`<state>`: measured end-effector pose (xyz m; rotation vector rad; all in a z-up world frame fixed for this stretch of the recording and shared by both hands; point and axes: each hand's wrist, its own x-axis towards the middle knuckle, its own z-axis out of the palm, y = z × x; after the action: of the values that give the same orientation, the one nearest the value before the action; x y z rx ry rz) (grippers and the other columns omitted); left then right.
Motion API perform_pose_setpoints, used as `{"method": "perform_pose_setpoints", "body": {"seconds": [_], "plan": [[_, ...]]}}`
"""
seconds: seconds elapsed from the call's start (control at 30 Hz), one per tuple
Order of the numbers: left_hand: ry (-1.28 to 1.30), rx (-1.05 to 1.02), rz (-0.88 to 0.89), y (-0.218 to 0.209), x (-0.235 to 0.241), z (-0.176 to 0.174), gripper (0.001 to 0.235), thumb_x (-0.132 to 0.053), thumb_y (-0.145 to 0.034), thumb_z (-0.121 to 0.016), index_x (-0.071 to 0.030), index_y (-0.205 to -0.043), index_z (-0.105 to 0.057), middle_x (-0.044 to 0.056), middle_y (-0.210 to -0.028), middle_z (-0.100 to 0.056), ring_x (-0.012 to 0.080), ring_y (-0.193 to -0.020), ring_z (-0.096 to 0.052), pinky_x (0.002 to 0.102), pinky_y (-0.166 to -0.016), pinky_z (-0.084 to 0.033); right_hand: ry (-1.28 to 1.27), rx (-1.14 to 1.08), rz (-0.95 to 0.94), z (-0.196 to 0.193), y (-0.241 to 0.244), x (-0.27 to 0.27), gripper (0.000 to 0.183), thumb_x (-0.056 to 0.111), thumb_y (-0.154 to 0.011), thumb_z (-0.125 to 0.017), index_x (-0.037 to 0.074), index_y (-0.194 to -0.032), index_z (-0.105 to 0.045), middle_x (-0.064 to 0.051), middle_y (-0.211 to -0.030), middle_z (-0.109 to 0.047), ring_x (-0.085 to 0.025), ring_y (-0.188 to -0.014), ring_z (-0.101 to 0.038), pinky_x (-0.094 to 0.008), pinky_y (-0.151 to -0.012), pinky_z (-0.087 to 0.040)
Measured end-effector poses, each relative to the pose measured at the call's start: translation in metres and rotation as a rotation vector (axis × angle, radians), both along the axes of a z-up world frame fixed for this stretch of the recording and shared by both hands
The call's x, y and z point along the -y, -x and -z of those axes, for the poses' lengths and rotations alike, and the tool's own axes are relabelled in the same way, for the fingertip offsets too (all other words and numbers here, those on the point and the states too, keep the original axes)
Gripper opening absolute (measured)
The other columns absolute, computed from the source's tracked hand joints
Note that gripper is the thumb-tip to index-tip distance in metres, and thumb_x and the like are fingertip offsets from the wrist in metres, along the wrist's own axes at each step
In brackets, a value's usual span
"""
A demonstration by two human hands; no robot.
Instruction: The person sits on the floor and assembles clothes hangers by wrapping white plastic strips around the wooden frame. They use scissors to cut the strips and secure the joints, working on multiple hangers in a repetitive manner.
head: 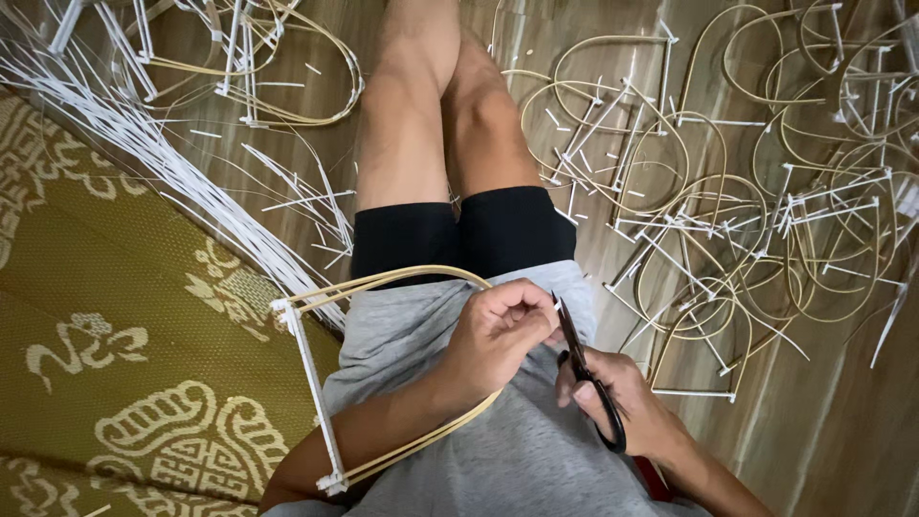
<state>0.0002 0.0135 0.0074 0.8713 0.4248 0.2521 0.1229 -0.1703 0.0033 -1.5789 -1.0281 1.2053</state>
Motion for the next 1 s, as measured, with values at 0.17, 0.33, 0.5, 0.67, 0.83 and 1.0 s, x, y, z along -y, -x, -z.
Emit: {"method": "perform_pose_setpoints", "body": {"seconds": [0.17, 0.33, 0.5, 0.67, 0.83, 1.0], "plan": [[-0.015, -0.012, -0.010, 0.001, 0.002, 0.005, 0.008, 0.001, -0.100, -0.059, 0.002, -0.094, -0.065, 0.006, -0.088, -0.070, 0.0098, -0.083, -0.066, 0.026, -0.079, -0.056, 0.047, 0.004, 0.000, 0.007, 0.002, 0.004, 0.054, 0.054, -0.101, -0.046, 0.004, -0.094, -0.064, -0.003, -0.068, -0.068, -0.014, -0.061, -0.070, -0.030, -0.056, -0.055], [0.023, 0.015, 0.008, 0.002, 0.003, 0.009, 0.007, 0.003, -0.099, -0.060, 0.003, -0.095, -0.065, 0.006, -0.091, -0.069, 0.0097, -0.085, -0.065, 0.025, -0.079, -0.055, -0.002, 0.103, 0.011, 0.005, 0.005, 0.000, 0.047, 0.049, -0.102, -0.050, 0.005, -0.087, -0.058, -0.004, -0.070, -0.064, -0.016, -0.064, -0.067, -0.032, -0.060, -0.054], [0.059, 0.000, 0.016, 0.001, 0.002, 0.011, 0.006, 0.005, -0.097, -0.060, 0.004, -0.094, -0.065, 0.006, -0.091, -0.068, 0.0096, -0.086, -0.066, 0.026, -0.080, -0.056, -0.002, 0.248, 0.044, 0.002, 0.007, -0.004, 0.037, 0.038, -0.098, -0.059, 0.004, -0.083, -0.053, -0.011, -0.070, -0.053, -0.024, -0.060, -0.056, -0.037, -0.058, -0.049], [0.047, 0.000, 0.012, 0.002, 0.004, 0.014, 0.005, 0.006, -0.097, -0.061, 0.004, -0.095, -0.064, 0.005, -0.092, -0.068, 0.0090, -0.086, -0.065, 0.025, -0.080, -0.054, -0.027, 0.287, 0.033, 0.001, 0.006, -0.007, 0.030, 0.031, -0.095, -0.062, 0.005, -0.084, -0.053, -0.012, -0.071, -0.054, -0.028, -0.061, -0.057, -0.039, -0.059, -0.048], [0.011, 0.020, -0.007, 0.001, 0.004, 0.013, 0.005, 0.007, -0.096, -0.061, 0.003, -0.096, -0.064, 0.005, -0.094, -0.068, 0.0081, -0.087, -0.064, 0.024, -0.081, -0.054, -0.049, 0.385, 0.066, 0.001, 0.008, -0.008, 0.026, 0.027, -0.090, -0.065, 0.003, -0.088, -0.055, -0.013, -0.073, -0.056, -0.032, -0.064, -0.061, -0.041, -0.060, -0.050], [-0.010, -0.019, 0.009, 0.004, 0.005, 0.014, 0.004, 0.006, -0.097, -0.062, 0.003, -0.096, -0.064, 0.005, -0.093, -0.068, 0.0080, -0.087, -0.064, 0.024, -0.080, -0.054, -0.002, 0.343, 0.090, 0.008, 0.012, -0.002, 0.023, 0.022, -0.088, -0.069, 0.003, -0.085, -0.057, -0.012, -0.067, -0.056, -0.029, -0.057, -0.061, -0.039, -0.055, -0.050]]}}
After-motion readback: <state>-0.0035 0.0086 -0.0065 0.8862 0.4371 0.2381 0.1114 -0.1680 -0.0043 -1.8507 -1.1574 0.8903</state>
